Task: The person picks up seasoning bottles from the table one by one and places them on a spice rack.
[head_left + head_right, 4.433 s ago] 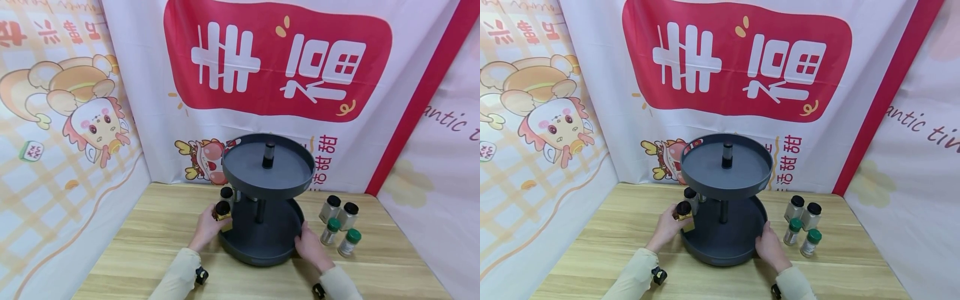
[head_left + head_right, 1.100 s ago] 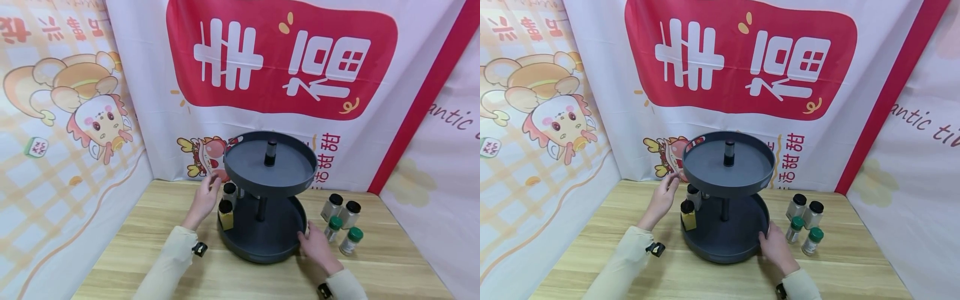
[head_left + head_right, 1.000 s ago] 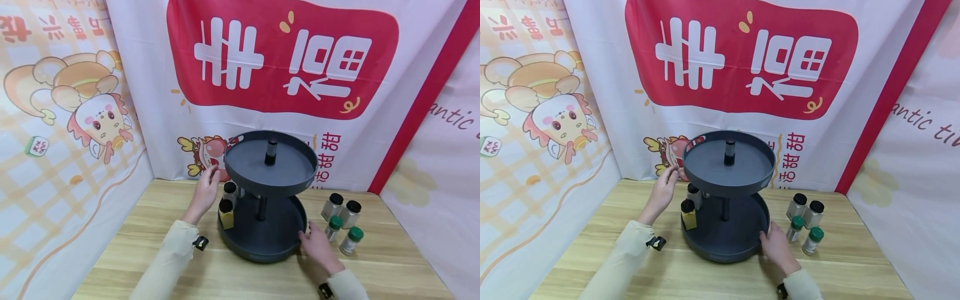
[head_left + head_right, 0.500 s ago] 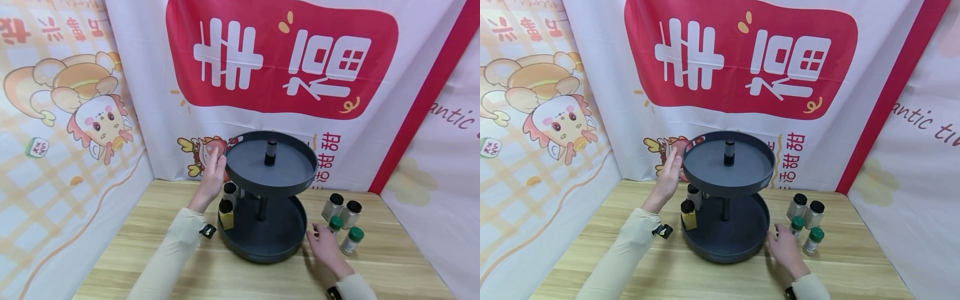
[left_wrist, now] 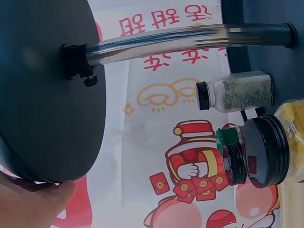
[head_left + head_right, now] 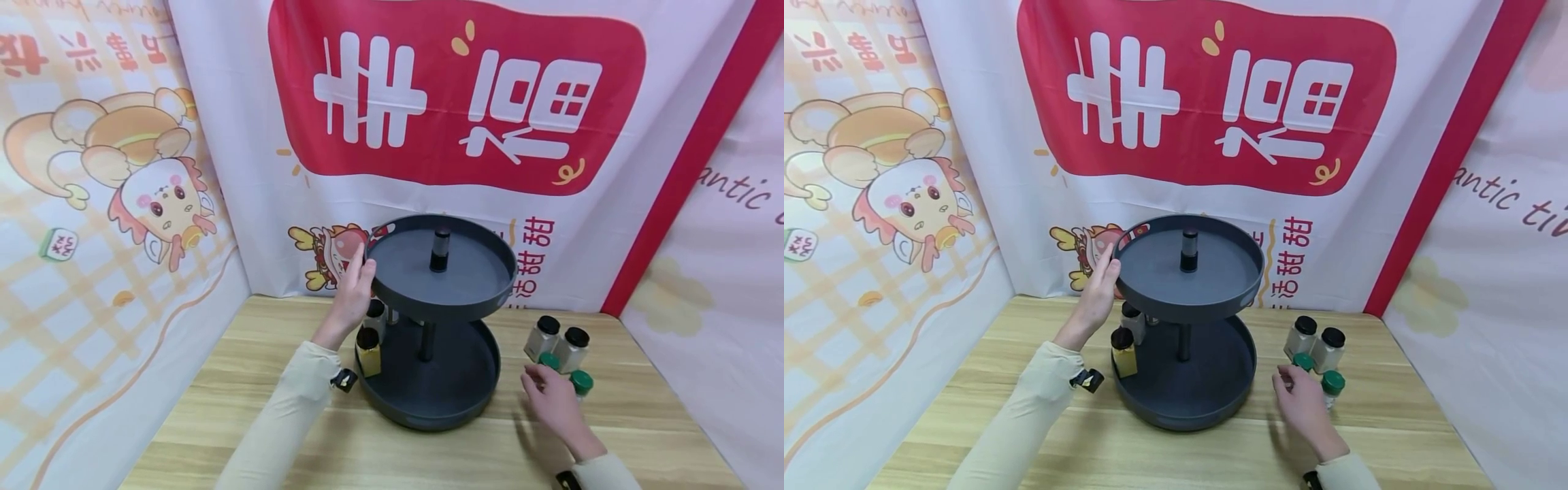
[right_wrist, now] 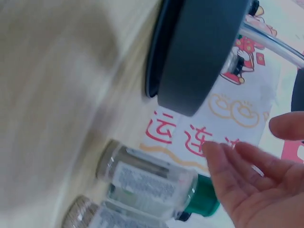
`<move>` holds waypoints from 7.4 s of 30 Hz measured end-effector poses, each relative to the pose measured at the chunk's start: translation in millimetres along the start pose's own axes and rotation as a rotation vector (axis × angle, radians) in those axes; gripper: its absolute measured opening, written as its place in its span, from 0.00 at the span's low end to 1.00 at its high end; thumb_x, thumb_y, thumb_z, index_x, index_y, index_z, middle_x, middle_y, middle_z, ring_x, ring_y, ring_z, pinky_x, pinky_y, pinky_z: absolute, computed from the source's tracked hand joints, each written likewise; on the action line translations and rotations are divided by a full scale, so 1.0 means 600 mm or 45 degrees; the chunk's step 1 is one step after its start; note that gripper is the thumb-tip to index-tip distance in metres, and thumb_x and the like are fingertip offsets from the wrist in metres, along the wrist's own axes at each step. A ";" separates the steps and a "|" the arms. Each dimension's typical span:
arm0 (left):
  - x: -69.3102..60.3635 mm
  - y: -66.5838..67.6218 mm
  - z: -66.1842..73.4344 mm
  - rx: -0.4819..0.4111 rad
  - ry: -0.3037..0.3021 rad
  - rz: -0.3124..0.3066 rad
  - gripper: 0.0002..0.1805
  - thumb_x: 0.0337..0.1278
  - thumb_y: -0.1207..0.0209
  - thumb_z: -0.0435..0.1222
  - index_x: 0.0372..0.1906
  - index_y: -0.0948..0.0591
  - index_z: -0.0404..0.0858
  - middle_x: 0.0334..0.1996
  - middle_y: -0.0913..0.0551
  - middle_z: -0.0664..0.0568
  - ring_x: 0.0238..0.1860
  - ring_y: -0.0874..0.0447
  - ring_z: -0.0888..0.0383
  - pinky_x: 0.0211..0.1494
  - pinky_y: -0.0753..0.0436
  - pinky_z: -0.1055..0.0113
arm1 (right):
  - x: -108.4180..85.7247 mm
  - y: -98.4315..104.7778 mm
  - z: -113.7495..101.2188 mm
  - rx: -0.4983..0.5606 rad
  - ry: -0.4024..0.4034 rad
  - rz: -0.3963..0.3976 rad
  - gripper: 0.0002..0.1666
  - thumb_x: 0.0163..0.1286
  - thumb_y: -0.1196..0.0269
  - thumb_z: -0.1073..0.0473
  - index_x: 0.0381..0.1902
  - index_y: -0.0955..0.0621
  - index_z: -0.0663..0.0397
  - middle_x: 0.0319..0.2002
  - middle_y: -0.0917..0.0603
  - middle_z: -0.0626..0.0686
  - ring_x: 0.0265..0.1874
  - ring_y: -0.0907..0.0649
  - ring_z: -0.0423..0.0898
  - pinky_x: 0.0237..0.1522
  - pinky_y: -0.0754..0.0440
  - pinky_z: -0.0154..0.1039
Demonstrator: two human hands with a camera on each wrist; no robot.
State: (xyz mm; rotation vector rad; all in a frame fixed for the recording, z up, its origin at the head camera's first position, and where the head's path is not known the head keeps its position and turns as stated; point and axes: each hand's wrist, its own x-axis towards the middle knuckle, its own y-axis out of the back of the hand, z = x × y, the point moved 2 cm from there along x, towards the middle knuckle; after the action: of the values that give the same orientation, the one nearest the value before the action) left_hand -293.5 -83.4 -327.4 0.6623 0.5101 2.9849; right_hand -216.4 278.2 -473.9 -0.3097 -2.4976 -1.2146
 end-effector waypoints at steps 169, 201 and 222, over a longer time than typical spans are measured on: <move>-0.009 -0.015 0.000 -0.112 -0.024 0.064 0.34 0.72 0.62 0.47 0.75 0.57 0.41 0.75 0.58 0.49 0.73 0.58 0.52 0.71 0.51 0.54 | 0.129 0.193 -0.095 0.355 -0.207 -0.029 0.32 0.64 0.40 0.38 0.55 0.21 0.56 0.46 0.18 0.50 0.43 0.23 0.46 0.47 0.25 0.45; -0.010 -0.019 0.001 -0.109 -0.056 0.088 0.34 0.71 0.62 0.44 0.75 0.57 0.39 0.74 0.57 0.48 0.73 0.59 0.54 0.71 0.52 0.54 | 0.211 0.220 -0.195 0.462 -0.104 0.034 0.37 0.62 0.40 0.35 0.58 0.24 0.56 0.51 0.23 0.56 0.46 0.27 0.49 0.51 0.28 0.49; -0.011 -0.020 0.001 -0.095 -0.015 0.092 0.33 0.71 0.63 0.45 0.75 0.57 0.42 0.74 0.57 0.50 0.73 0.59 0.54 0.71 0.51 0.52 | 0.235 0.234 -0.231 0.507 -0.044 0.070 0.39 0.59 0.38 0.34 0.58 0.24 0.55 0.51 0.22 0.54 0.47 0.25 0.48 0.54 0.27 0.52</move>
State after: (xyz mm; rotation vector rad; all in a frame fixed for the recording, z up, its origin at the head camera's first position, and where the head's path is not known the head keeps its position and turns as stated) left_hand -287.3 -72.5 -333.3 0.7063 0.3800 3.0474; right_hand -268.8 260.2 -237.6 -0.2933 -2.6653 -0.6718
